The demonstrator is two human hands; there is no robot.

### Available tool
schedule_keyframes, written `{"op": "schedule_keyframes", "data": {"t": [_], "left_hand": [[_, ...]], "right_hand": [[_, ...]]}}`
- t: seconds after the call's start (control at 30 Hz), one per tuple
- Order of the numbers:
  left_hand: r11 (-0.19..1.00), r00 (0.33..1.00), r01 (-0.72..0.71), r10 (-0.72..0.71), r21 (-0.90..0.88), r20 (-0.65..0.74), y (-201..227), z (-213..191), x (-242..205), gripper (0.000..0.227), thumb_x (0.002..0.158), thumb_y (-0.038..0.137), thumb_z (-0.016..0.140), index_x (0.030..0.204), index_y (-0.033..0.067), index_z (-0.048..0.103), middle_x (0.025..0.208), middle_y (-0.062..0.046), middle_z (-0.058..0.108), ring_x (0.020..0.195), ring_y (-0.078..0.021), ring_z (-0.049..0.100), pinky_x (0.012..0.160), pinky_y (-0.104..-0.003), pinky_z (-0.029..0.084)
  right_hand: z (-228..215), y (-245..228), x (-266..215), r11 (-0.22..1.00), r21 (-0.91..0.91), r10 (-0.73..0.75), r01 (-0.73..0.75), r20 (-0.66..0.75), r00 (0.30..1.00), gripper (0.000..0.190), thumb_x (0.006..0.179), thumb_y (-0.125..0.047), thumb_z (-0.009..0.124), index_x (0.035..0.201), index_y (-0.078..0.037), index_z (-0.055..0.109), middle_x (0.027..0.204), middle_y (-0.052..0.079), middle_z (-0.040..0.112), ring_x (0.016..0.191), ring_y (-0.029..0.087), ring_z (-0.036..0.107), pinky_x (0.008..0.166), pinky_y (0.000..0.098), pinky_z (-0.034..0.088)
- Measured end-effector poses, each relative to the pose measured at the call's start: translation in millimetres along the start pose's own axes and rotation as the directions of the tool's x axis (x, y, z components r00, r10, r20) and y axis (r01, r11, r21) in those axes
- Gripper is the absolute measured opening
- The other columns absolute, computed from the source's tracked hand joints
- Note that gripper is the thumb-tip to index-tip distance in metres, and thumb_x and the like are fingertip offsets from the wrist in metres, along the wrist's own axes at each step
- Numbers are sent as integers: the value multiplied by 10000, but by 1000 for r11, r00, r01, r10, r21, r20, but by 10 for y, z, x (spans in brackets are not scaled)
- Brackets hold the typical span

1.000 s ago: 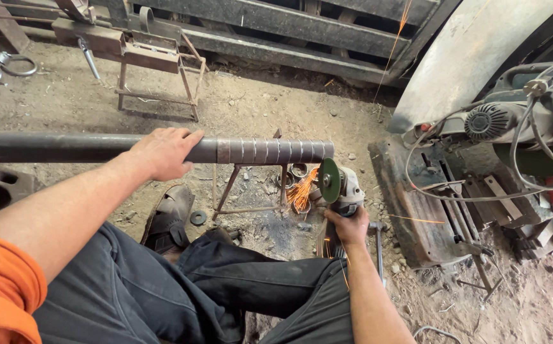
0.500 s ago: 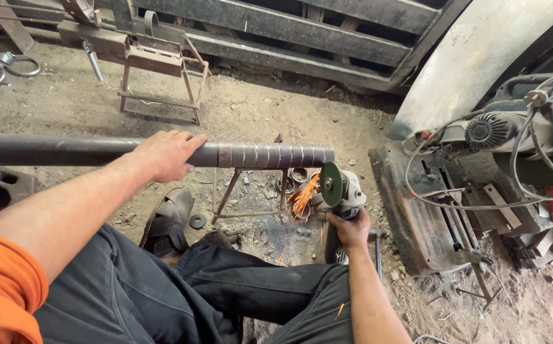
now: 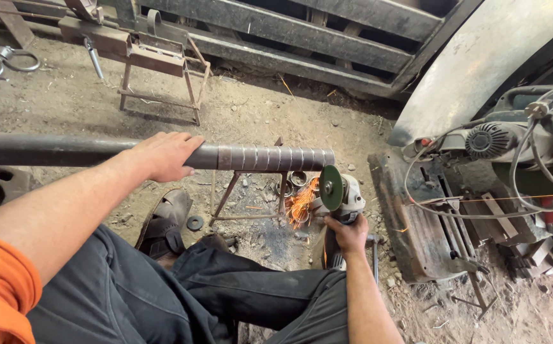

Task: The person uses an angle grinder to cut or grind a metal pipe that is supported on a stand. Sparks are generated as the grinder wheel contacts the pipe surface. The person holds the pipe with one hand and operates the grinder with the other.

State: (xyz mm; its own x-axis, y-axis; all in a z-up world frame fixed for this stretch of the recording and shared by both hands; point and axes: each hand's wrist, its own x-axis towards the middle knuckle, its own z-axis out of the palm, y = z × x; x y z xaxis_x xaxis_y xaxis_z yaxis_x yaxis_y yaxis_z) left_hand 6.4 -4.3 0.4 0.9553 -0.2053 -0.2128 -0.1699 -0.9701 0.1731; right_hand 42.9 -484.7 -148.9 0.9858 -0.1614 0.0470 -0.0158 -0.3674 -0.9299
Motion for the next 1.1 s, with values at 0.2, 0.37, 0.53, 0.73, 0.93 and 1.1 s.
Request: {"op": "schedule_keyframes", "data": {"t": [0.2,0.37,0.53,0.73,0.93,1.1], "left_hand": [[987,998,41,-49,155,47,107,-64,-17,669,839,324,814,1372,75,497,1317,-127,627,1266,-303,596,1069,-419,497],[982,1000,-24,26,189,-10,24,23,3,660,808,339,807,1341,85,514,1316,-132,620,1268,-300,592,1071,-422,490],[994,992,-108,109,9,-69,-191,217,106,765,807,329,793,1425,28,456,1345,-206,588,1269,-378,558,1040,-480,478],[999,1000,-27,27,20,1,-80,174,147,515,813,193,786,1259,49,574,1244,-170,669,1216,-370,628,993,-472,535],[995,987,-101,104,25,-122,-80,134,62,616,736,238,842,1255,63,561,1248,-174,625,1219,-364,588,1020,-467,487],[995,991,-99,100,7,-85,-133,218,119,769,802,292,808,1430,46,438,1326,-213,577,1224,-398,569,1004,-501,480]], "right_hand": [[-67,-72,86,981,-159,-110,113,31,993,407,612,-137,917,959,2,756,892,111,782,762,192,729,719,345,586],[-67,216,135,988,-127,-90,92,19,996,435,620,-117,934,982,14,730,911,107,774,775,197,728,725,354,586],[-65,504,246,970,212,97,-118,105,990,530,654,-17,899,1123,-16,653,963,94,732,776,220,661,656,391,525],[-65,491,235,988,126,79,-90,88,993,495,715,-44,865,1167,-1,668,1061,101,738,880,217,708,743,389,597],[-69,488,225,996,63,-68,62,91,994,454,722,-39,887,1136,0,705,1039,98,749,870,207,711,759,353,581],[14,574,254,991,130,21,-22,12,1000,550,639,-59,923,1117,-27,654,1022,73,732,842,170,687,710,334,565]]}}
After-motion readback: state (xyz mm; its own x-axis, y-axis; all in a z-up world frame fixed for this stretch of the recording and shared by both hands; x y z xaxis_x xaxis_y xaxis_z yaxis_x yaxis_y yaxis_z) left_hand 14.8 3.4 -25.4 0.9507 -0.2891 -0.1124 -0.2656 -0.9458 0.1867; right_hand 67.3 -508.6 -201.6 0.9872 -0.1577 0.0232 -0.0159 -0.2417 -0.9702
